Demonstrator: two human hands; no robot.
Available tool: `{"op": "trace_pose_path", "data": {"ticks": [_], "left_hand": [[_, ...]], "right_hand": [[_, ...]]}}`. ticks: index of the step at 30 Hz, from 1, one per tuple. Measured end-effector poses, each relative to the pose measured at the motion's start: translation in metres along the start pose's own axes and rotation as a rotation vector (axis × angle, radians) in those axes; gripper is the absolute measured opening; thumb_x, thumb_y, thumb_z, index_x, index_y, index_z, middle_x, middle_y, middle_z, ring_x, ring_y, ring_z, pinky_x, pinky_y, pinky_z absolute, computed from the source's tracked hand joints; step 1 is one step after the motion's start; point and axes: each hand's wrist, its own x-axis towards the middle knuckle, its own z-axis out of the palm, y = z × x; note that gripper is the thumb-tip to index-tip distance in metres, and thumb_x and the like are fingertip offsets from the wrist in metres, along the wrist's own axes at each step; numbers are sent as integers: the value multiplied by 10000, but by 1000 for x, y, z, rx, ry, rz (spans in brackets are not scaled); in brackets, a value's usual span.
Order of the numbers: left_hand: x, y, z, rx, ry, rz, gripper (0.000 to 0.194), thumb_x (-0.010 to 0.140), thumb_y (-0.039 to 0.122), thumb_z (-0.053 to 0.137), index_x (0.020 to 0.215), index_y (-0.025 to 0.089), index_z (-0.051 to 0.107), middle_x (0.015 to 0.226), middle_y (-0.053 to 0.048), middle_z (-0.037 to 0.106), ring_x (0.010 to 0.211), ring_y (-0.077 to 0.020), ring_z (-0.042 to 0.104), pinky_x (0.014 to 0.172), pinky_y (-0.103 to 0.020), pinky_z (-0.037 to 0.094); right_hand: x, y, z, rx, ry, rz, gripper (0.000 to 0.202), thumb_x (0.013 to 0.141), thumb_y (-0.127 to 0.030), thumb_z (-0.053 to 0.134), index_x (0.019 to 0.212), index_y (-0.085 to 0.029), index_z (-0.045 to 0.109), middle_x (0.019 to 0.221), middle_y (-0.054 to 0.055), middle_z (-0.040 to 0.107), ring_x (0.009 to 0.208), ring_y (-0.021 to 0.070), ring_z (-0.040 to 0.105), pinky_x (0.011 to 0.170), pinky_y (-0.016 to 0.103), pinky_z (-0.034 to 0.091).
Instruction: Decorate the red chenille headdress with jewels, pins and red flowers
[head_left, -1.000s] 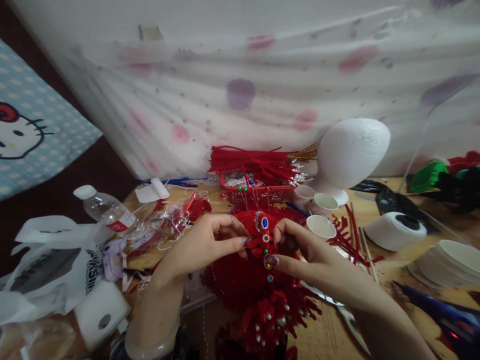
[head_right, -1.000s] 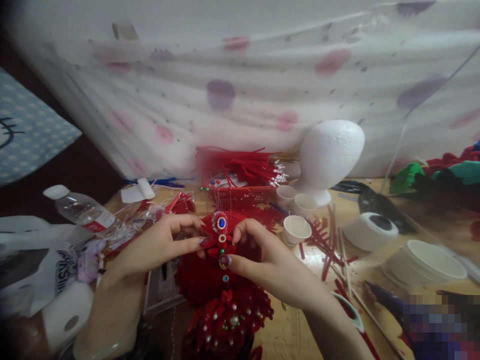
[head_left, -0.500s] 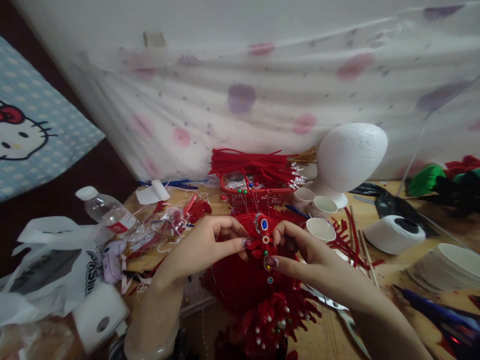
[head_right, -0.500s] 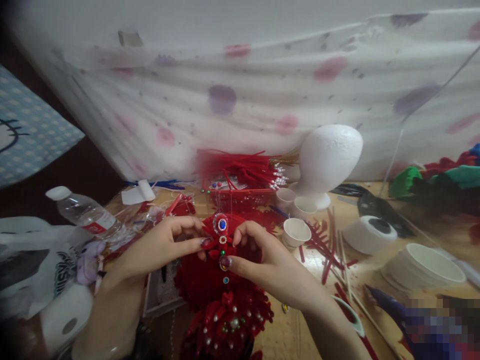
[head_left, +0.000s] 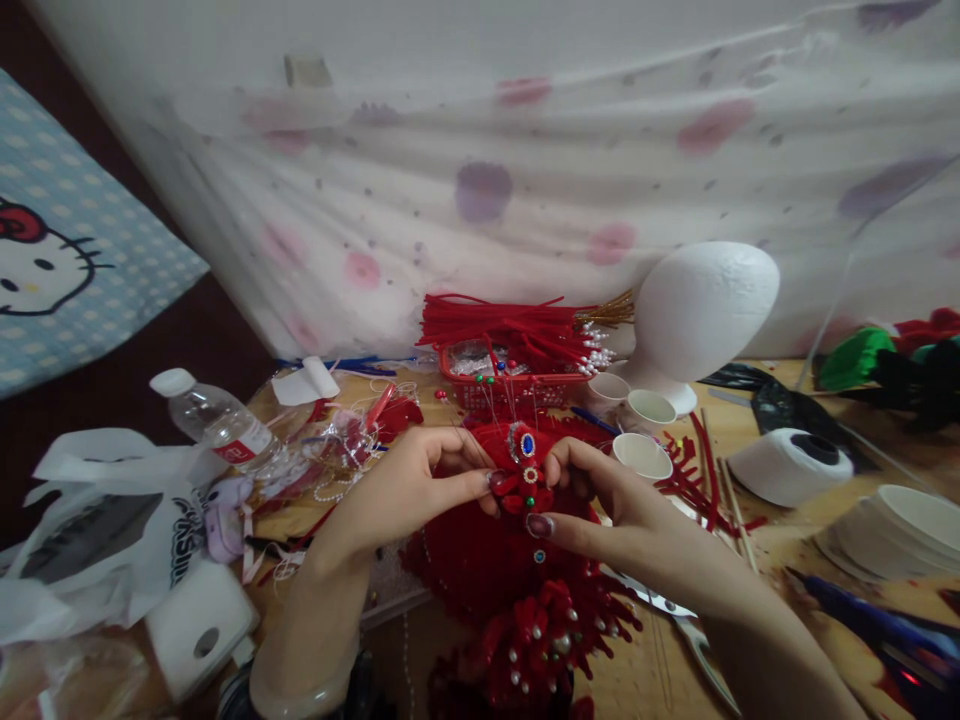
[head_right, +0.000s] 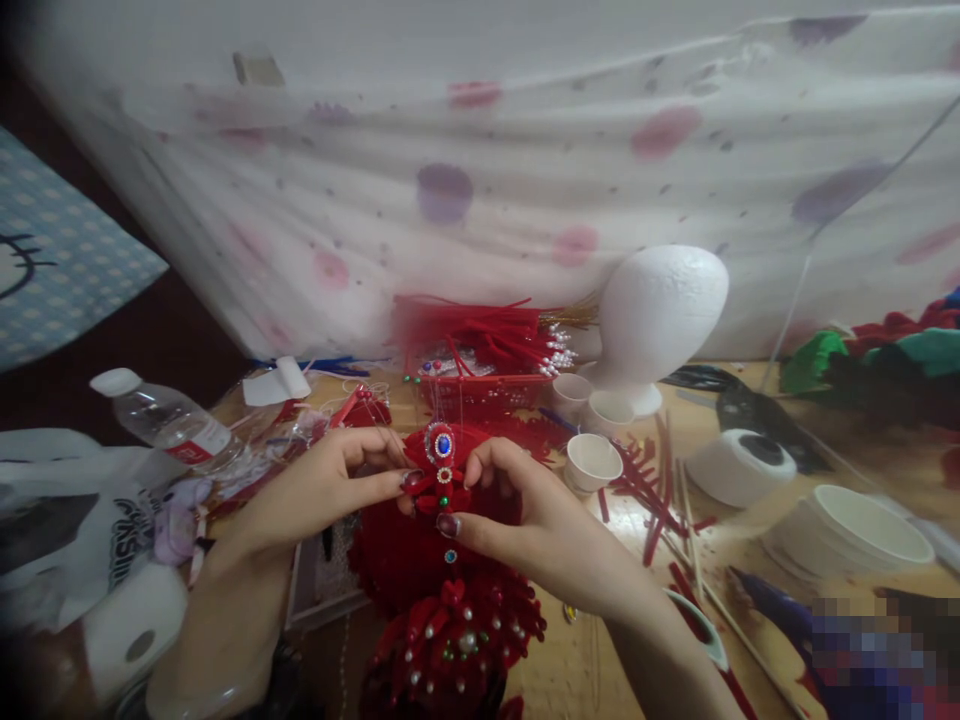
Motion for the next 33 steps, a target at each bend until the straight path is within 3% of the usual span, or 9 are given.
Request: {"op": "trace_pose_path", "data": {"ticks": [20,22,26,30,33], "left_hand": [[1,-2,-1,23,-21,-14,74,792,230,667,828,166,657,726,-15,753,710,-151,684,711,-275,481],[0,-2,-1,34,-15,-16,68,799,235,666,821,172,650,734,-16,758,727,-158,693,724,-282,486],[-1,-3,0,41,-11,-12,68,809,239,671,817,174,651,745,-18,765,737,-161,704,744,-290,499],[0,-4,1,5,-22,4,71,806,241,682,815,176,658,741,-16,765,730,-166,706,740,-297,506],[1,-5,2,-12,-21,13,79,801,239,692,781,179,644,727,-12,760,722,-166,705,735,-297,505]], "right_hand": [[-2,1,-6,-42,11,-46,266,840,-374,725,904,-216,520,765,-48,485,670,107,436,586,227,378],[-2,-1,-8,-13,92,-110,253,870,-409,688,851,-206,539,751,-32,504,662,111,447,577,237,377],[1,-6,-7,-117,386,-266,228,895,-439,642,871,-217,597,790,-3,551,710,135,496,618,263,419],[12,-10,0,-243,397,-265,249,882,-463,645,977,-233,651,971,46,629,886,197,593,735,318,488],[18,-12,5,-280,432,-283,256,876,-478,647,952,-234,657,974,50,621,902,208,593,746,326,487]]}}
